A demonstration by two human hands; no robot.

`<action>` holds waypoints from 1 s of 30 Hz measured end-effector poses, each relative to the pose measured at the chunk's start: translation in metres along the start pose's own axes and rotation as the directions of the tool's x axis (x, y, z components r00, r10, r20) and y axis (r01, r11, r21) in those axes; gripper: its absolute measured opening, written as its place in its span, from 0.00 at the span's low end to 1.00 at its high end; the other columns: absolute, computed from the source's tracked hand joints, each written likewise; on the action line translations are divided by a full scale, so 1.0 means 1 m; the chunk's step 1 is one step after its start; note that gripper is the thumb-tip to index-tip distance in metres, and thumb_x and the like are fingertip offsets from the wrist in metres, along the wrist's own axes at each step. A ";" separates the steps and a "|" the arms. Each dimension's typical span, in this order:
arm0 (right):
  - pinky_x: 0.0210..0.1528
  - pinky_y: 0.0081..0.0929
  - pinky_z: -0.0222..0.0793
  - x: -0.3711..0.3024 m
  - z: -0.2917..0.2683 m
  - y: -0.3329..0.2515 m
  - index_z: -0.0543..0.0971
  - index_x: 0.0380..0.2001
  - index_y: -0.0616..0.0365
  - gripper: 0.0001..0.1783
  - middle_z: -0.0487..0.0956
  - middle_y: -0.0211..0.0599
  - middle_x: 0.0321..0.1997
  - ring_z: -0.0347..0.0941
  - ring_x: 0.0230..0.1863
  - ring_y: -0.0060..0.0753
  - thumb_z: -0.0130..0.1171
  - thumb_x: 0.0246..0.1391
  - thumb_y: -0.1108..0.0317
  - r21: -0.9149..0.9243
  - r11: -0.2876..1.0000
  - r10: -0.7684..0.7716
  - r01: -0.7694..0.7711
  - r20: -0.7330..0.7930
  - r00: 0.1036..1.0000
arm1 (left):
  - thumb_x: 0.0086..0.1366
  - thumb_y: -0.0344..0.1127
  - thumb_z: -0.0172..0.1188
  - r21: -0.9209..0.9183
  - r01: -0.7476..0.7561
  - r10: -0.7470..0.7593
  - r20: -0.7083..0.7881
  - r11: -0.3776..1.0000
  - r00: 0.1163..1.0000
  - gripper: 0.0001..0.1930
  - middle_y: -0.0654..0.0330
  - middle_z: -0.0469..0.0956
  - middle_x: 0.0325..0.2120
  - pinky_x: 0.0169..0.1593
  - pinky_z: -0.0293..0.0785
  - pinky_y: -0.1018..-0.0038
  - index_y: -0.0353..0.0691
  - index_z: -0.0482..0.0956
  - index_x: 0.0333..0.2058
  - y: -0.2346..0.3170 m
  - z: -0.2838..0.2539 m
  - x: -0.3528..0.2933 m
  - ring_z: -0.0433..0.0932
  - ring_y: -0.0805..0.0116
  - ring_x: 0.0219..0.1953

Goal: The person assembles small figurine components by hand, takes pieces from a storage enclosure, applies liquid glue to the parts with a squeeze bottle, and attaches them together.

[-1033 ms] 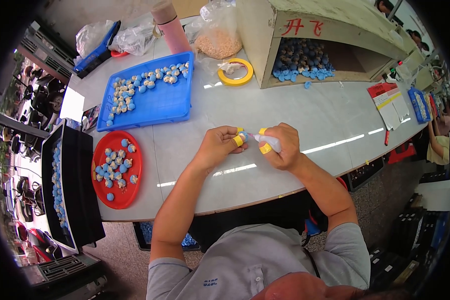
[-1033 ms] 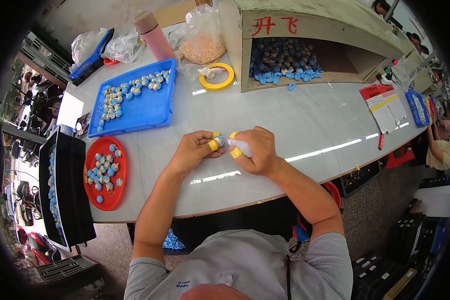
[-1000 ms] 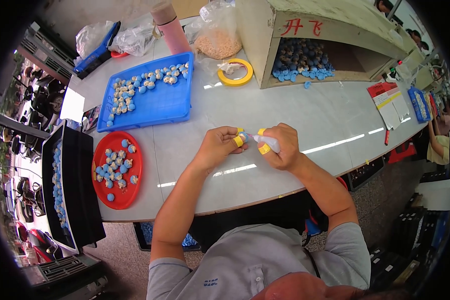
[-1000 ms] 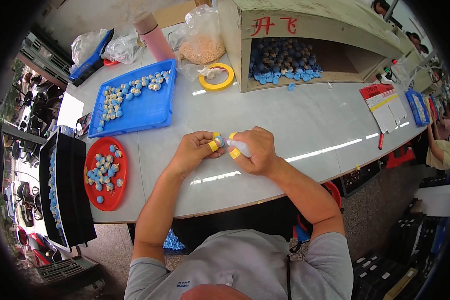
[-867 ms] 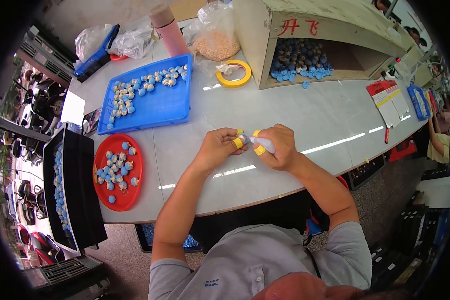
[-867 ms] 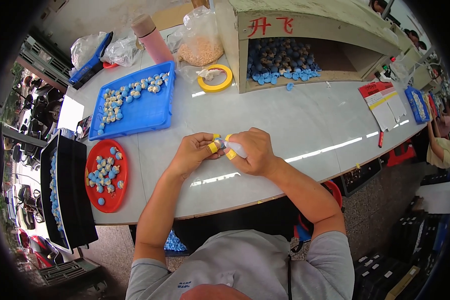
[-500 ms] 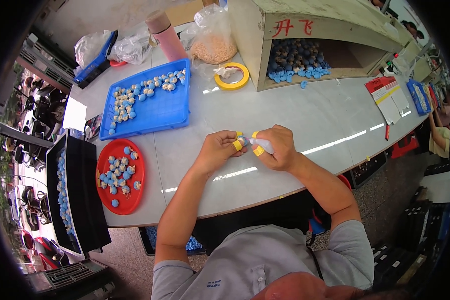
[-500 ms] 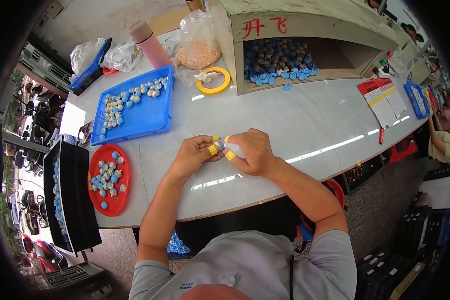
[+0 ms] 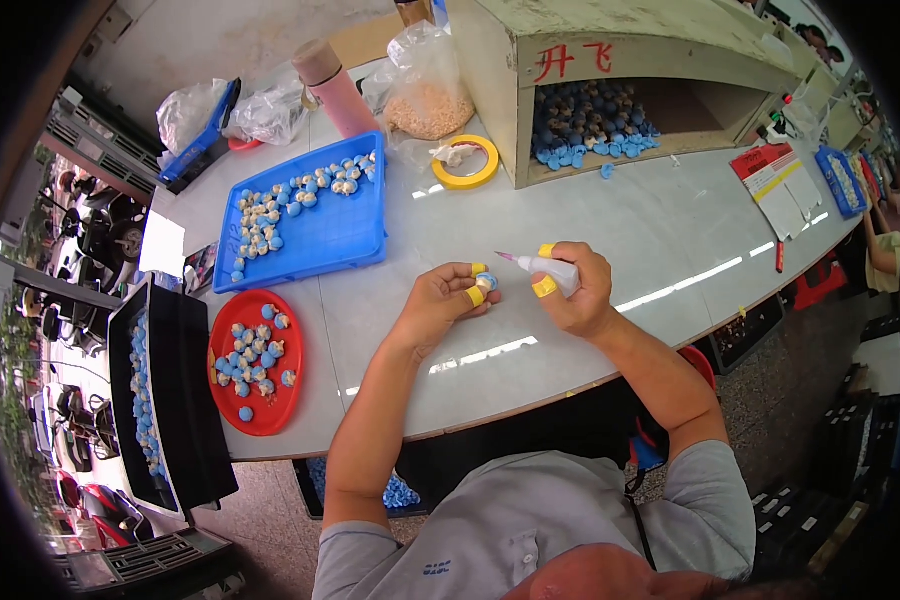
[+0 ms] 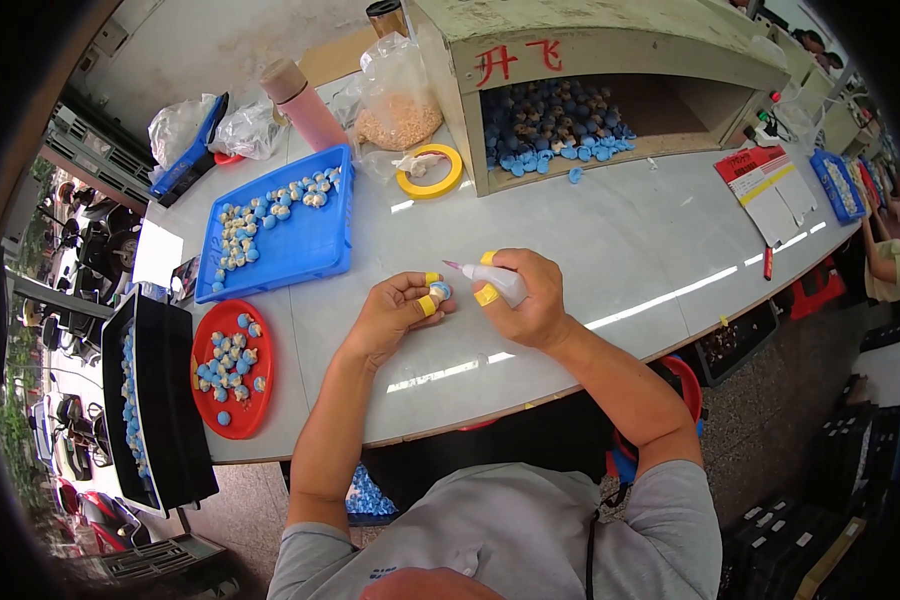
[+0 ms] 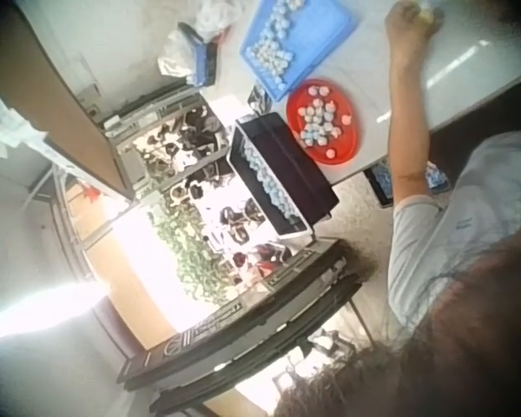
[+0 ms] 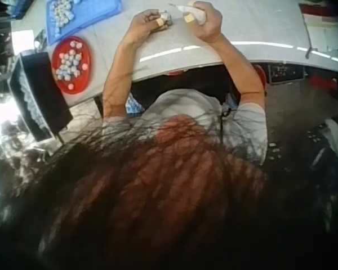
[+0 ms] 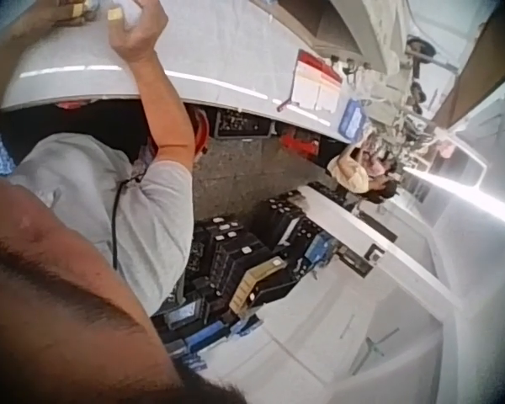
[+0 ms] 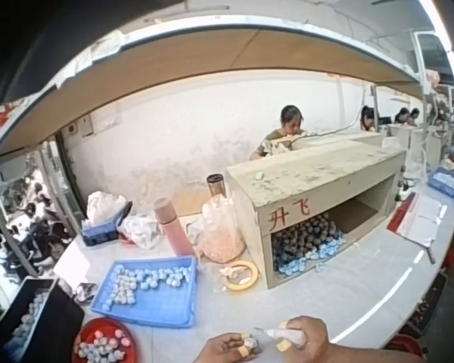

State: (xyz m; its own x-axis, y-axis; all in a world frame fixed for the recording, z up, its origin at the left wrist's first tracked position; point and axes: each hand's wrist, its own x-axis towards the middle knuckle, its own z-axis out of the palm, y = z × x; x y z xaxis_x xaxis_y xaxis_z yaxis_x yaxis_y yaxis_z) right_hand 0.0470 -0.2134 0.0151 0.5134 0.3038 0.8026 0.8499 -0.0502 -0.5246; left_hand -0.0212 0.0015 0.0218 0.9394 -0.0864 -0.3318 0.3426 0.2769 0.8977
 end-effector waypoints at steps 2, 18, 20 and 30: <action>0.36 0.23 0.72 -0.002 0.000 -0.001 0.67 0.44 0.64 0.16 0.77 0.41 0.35 0.75 0.32 0.25 0.58 0.53 0.75 0.200 0.950 0.245 -0.242 0.007 0.969 | 0.64 0.27 0.59 -0.025 0.017 -0.017 0.004 1.000 1.000 0.17 0.53 0.78 0.44 0.46 0.78 0.79 0.30 0.71 0.51 0.001 0.002 -0.001 0.80 0.65 0.45; 0.38 0.24 0.67 -0.023 -0.174 0.074 0.75 0.36 0.61 0.12 0.77 0.29 0.32 0.70 0.34 0.23 0.65 0.49 0.70 -0.269 0.651 0.594 -0.710 -0.401 0.697 | 0.62 0.28 0.62 -0.120 0.066 -0.051 0.127 0.991 0.991 0.13 0.57 0.79 0.42 0.39 0.79 0.80 0.38 0.73 0.45 0.004 0.004 -0.005 0.81 0.66 0.42; 0.39 0.25 0.67 -0.032 -0.192 0.086 0.76 0.36 0.61 0.13 0.77 0.31 0.31 0.70 0.33 0.24 0.66 0.48 0.69 -0.343 0.600 0.553 -0.723 -0.475 0.684 | 0.62 0.27 0.62 -0.120 0.075 -0.057 0.147 0.990 0.987 0.13 0.57 0.79 0.41 0.40 0.79 0.80 0.37 0.73 0.45 0.003 0.006 -0.004 0.81 0.66 0.43; 0.44 0.31 0.69 -0.047 -0.170 0.056 0.71 0.46 0.62 0.21 0.72 0.38 0.38 0.69 0.37 0.38 0.64 0.50 0.70 -0.601 0.520 0.109 -0.607 -0.658 0.745 | 0.62 0.25 0.60 -0.101 0.038 -0.032 0.057 0.994 0.998 0.15 0.56 0.79 0.42 0.44 0.78 0.78 0.34 0.72 0.48 -0.001 0.002 -0.005 0.81 0.66 0.42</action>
State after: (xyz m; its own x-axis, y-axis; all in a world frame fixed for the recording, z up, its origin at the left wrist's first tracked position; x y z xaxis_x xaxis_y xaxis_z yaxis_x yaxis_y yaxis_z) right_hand 0.0911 -0.3918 -0.0035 0.5532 -0.4051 0.7279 0.2024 -0.7823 -0.5891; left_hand -0.0259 0.0001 0.0228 0.9272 -0.1499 -0.3432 0.3744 0.3689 0.8507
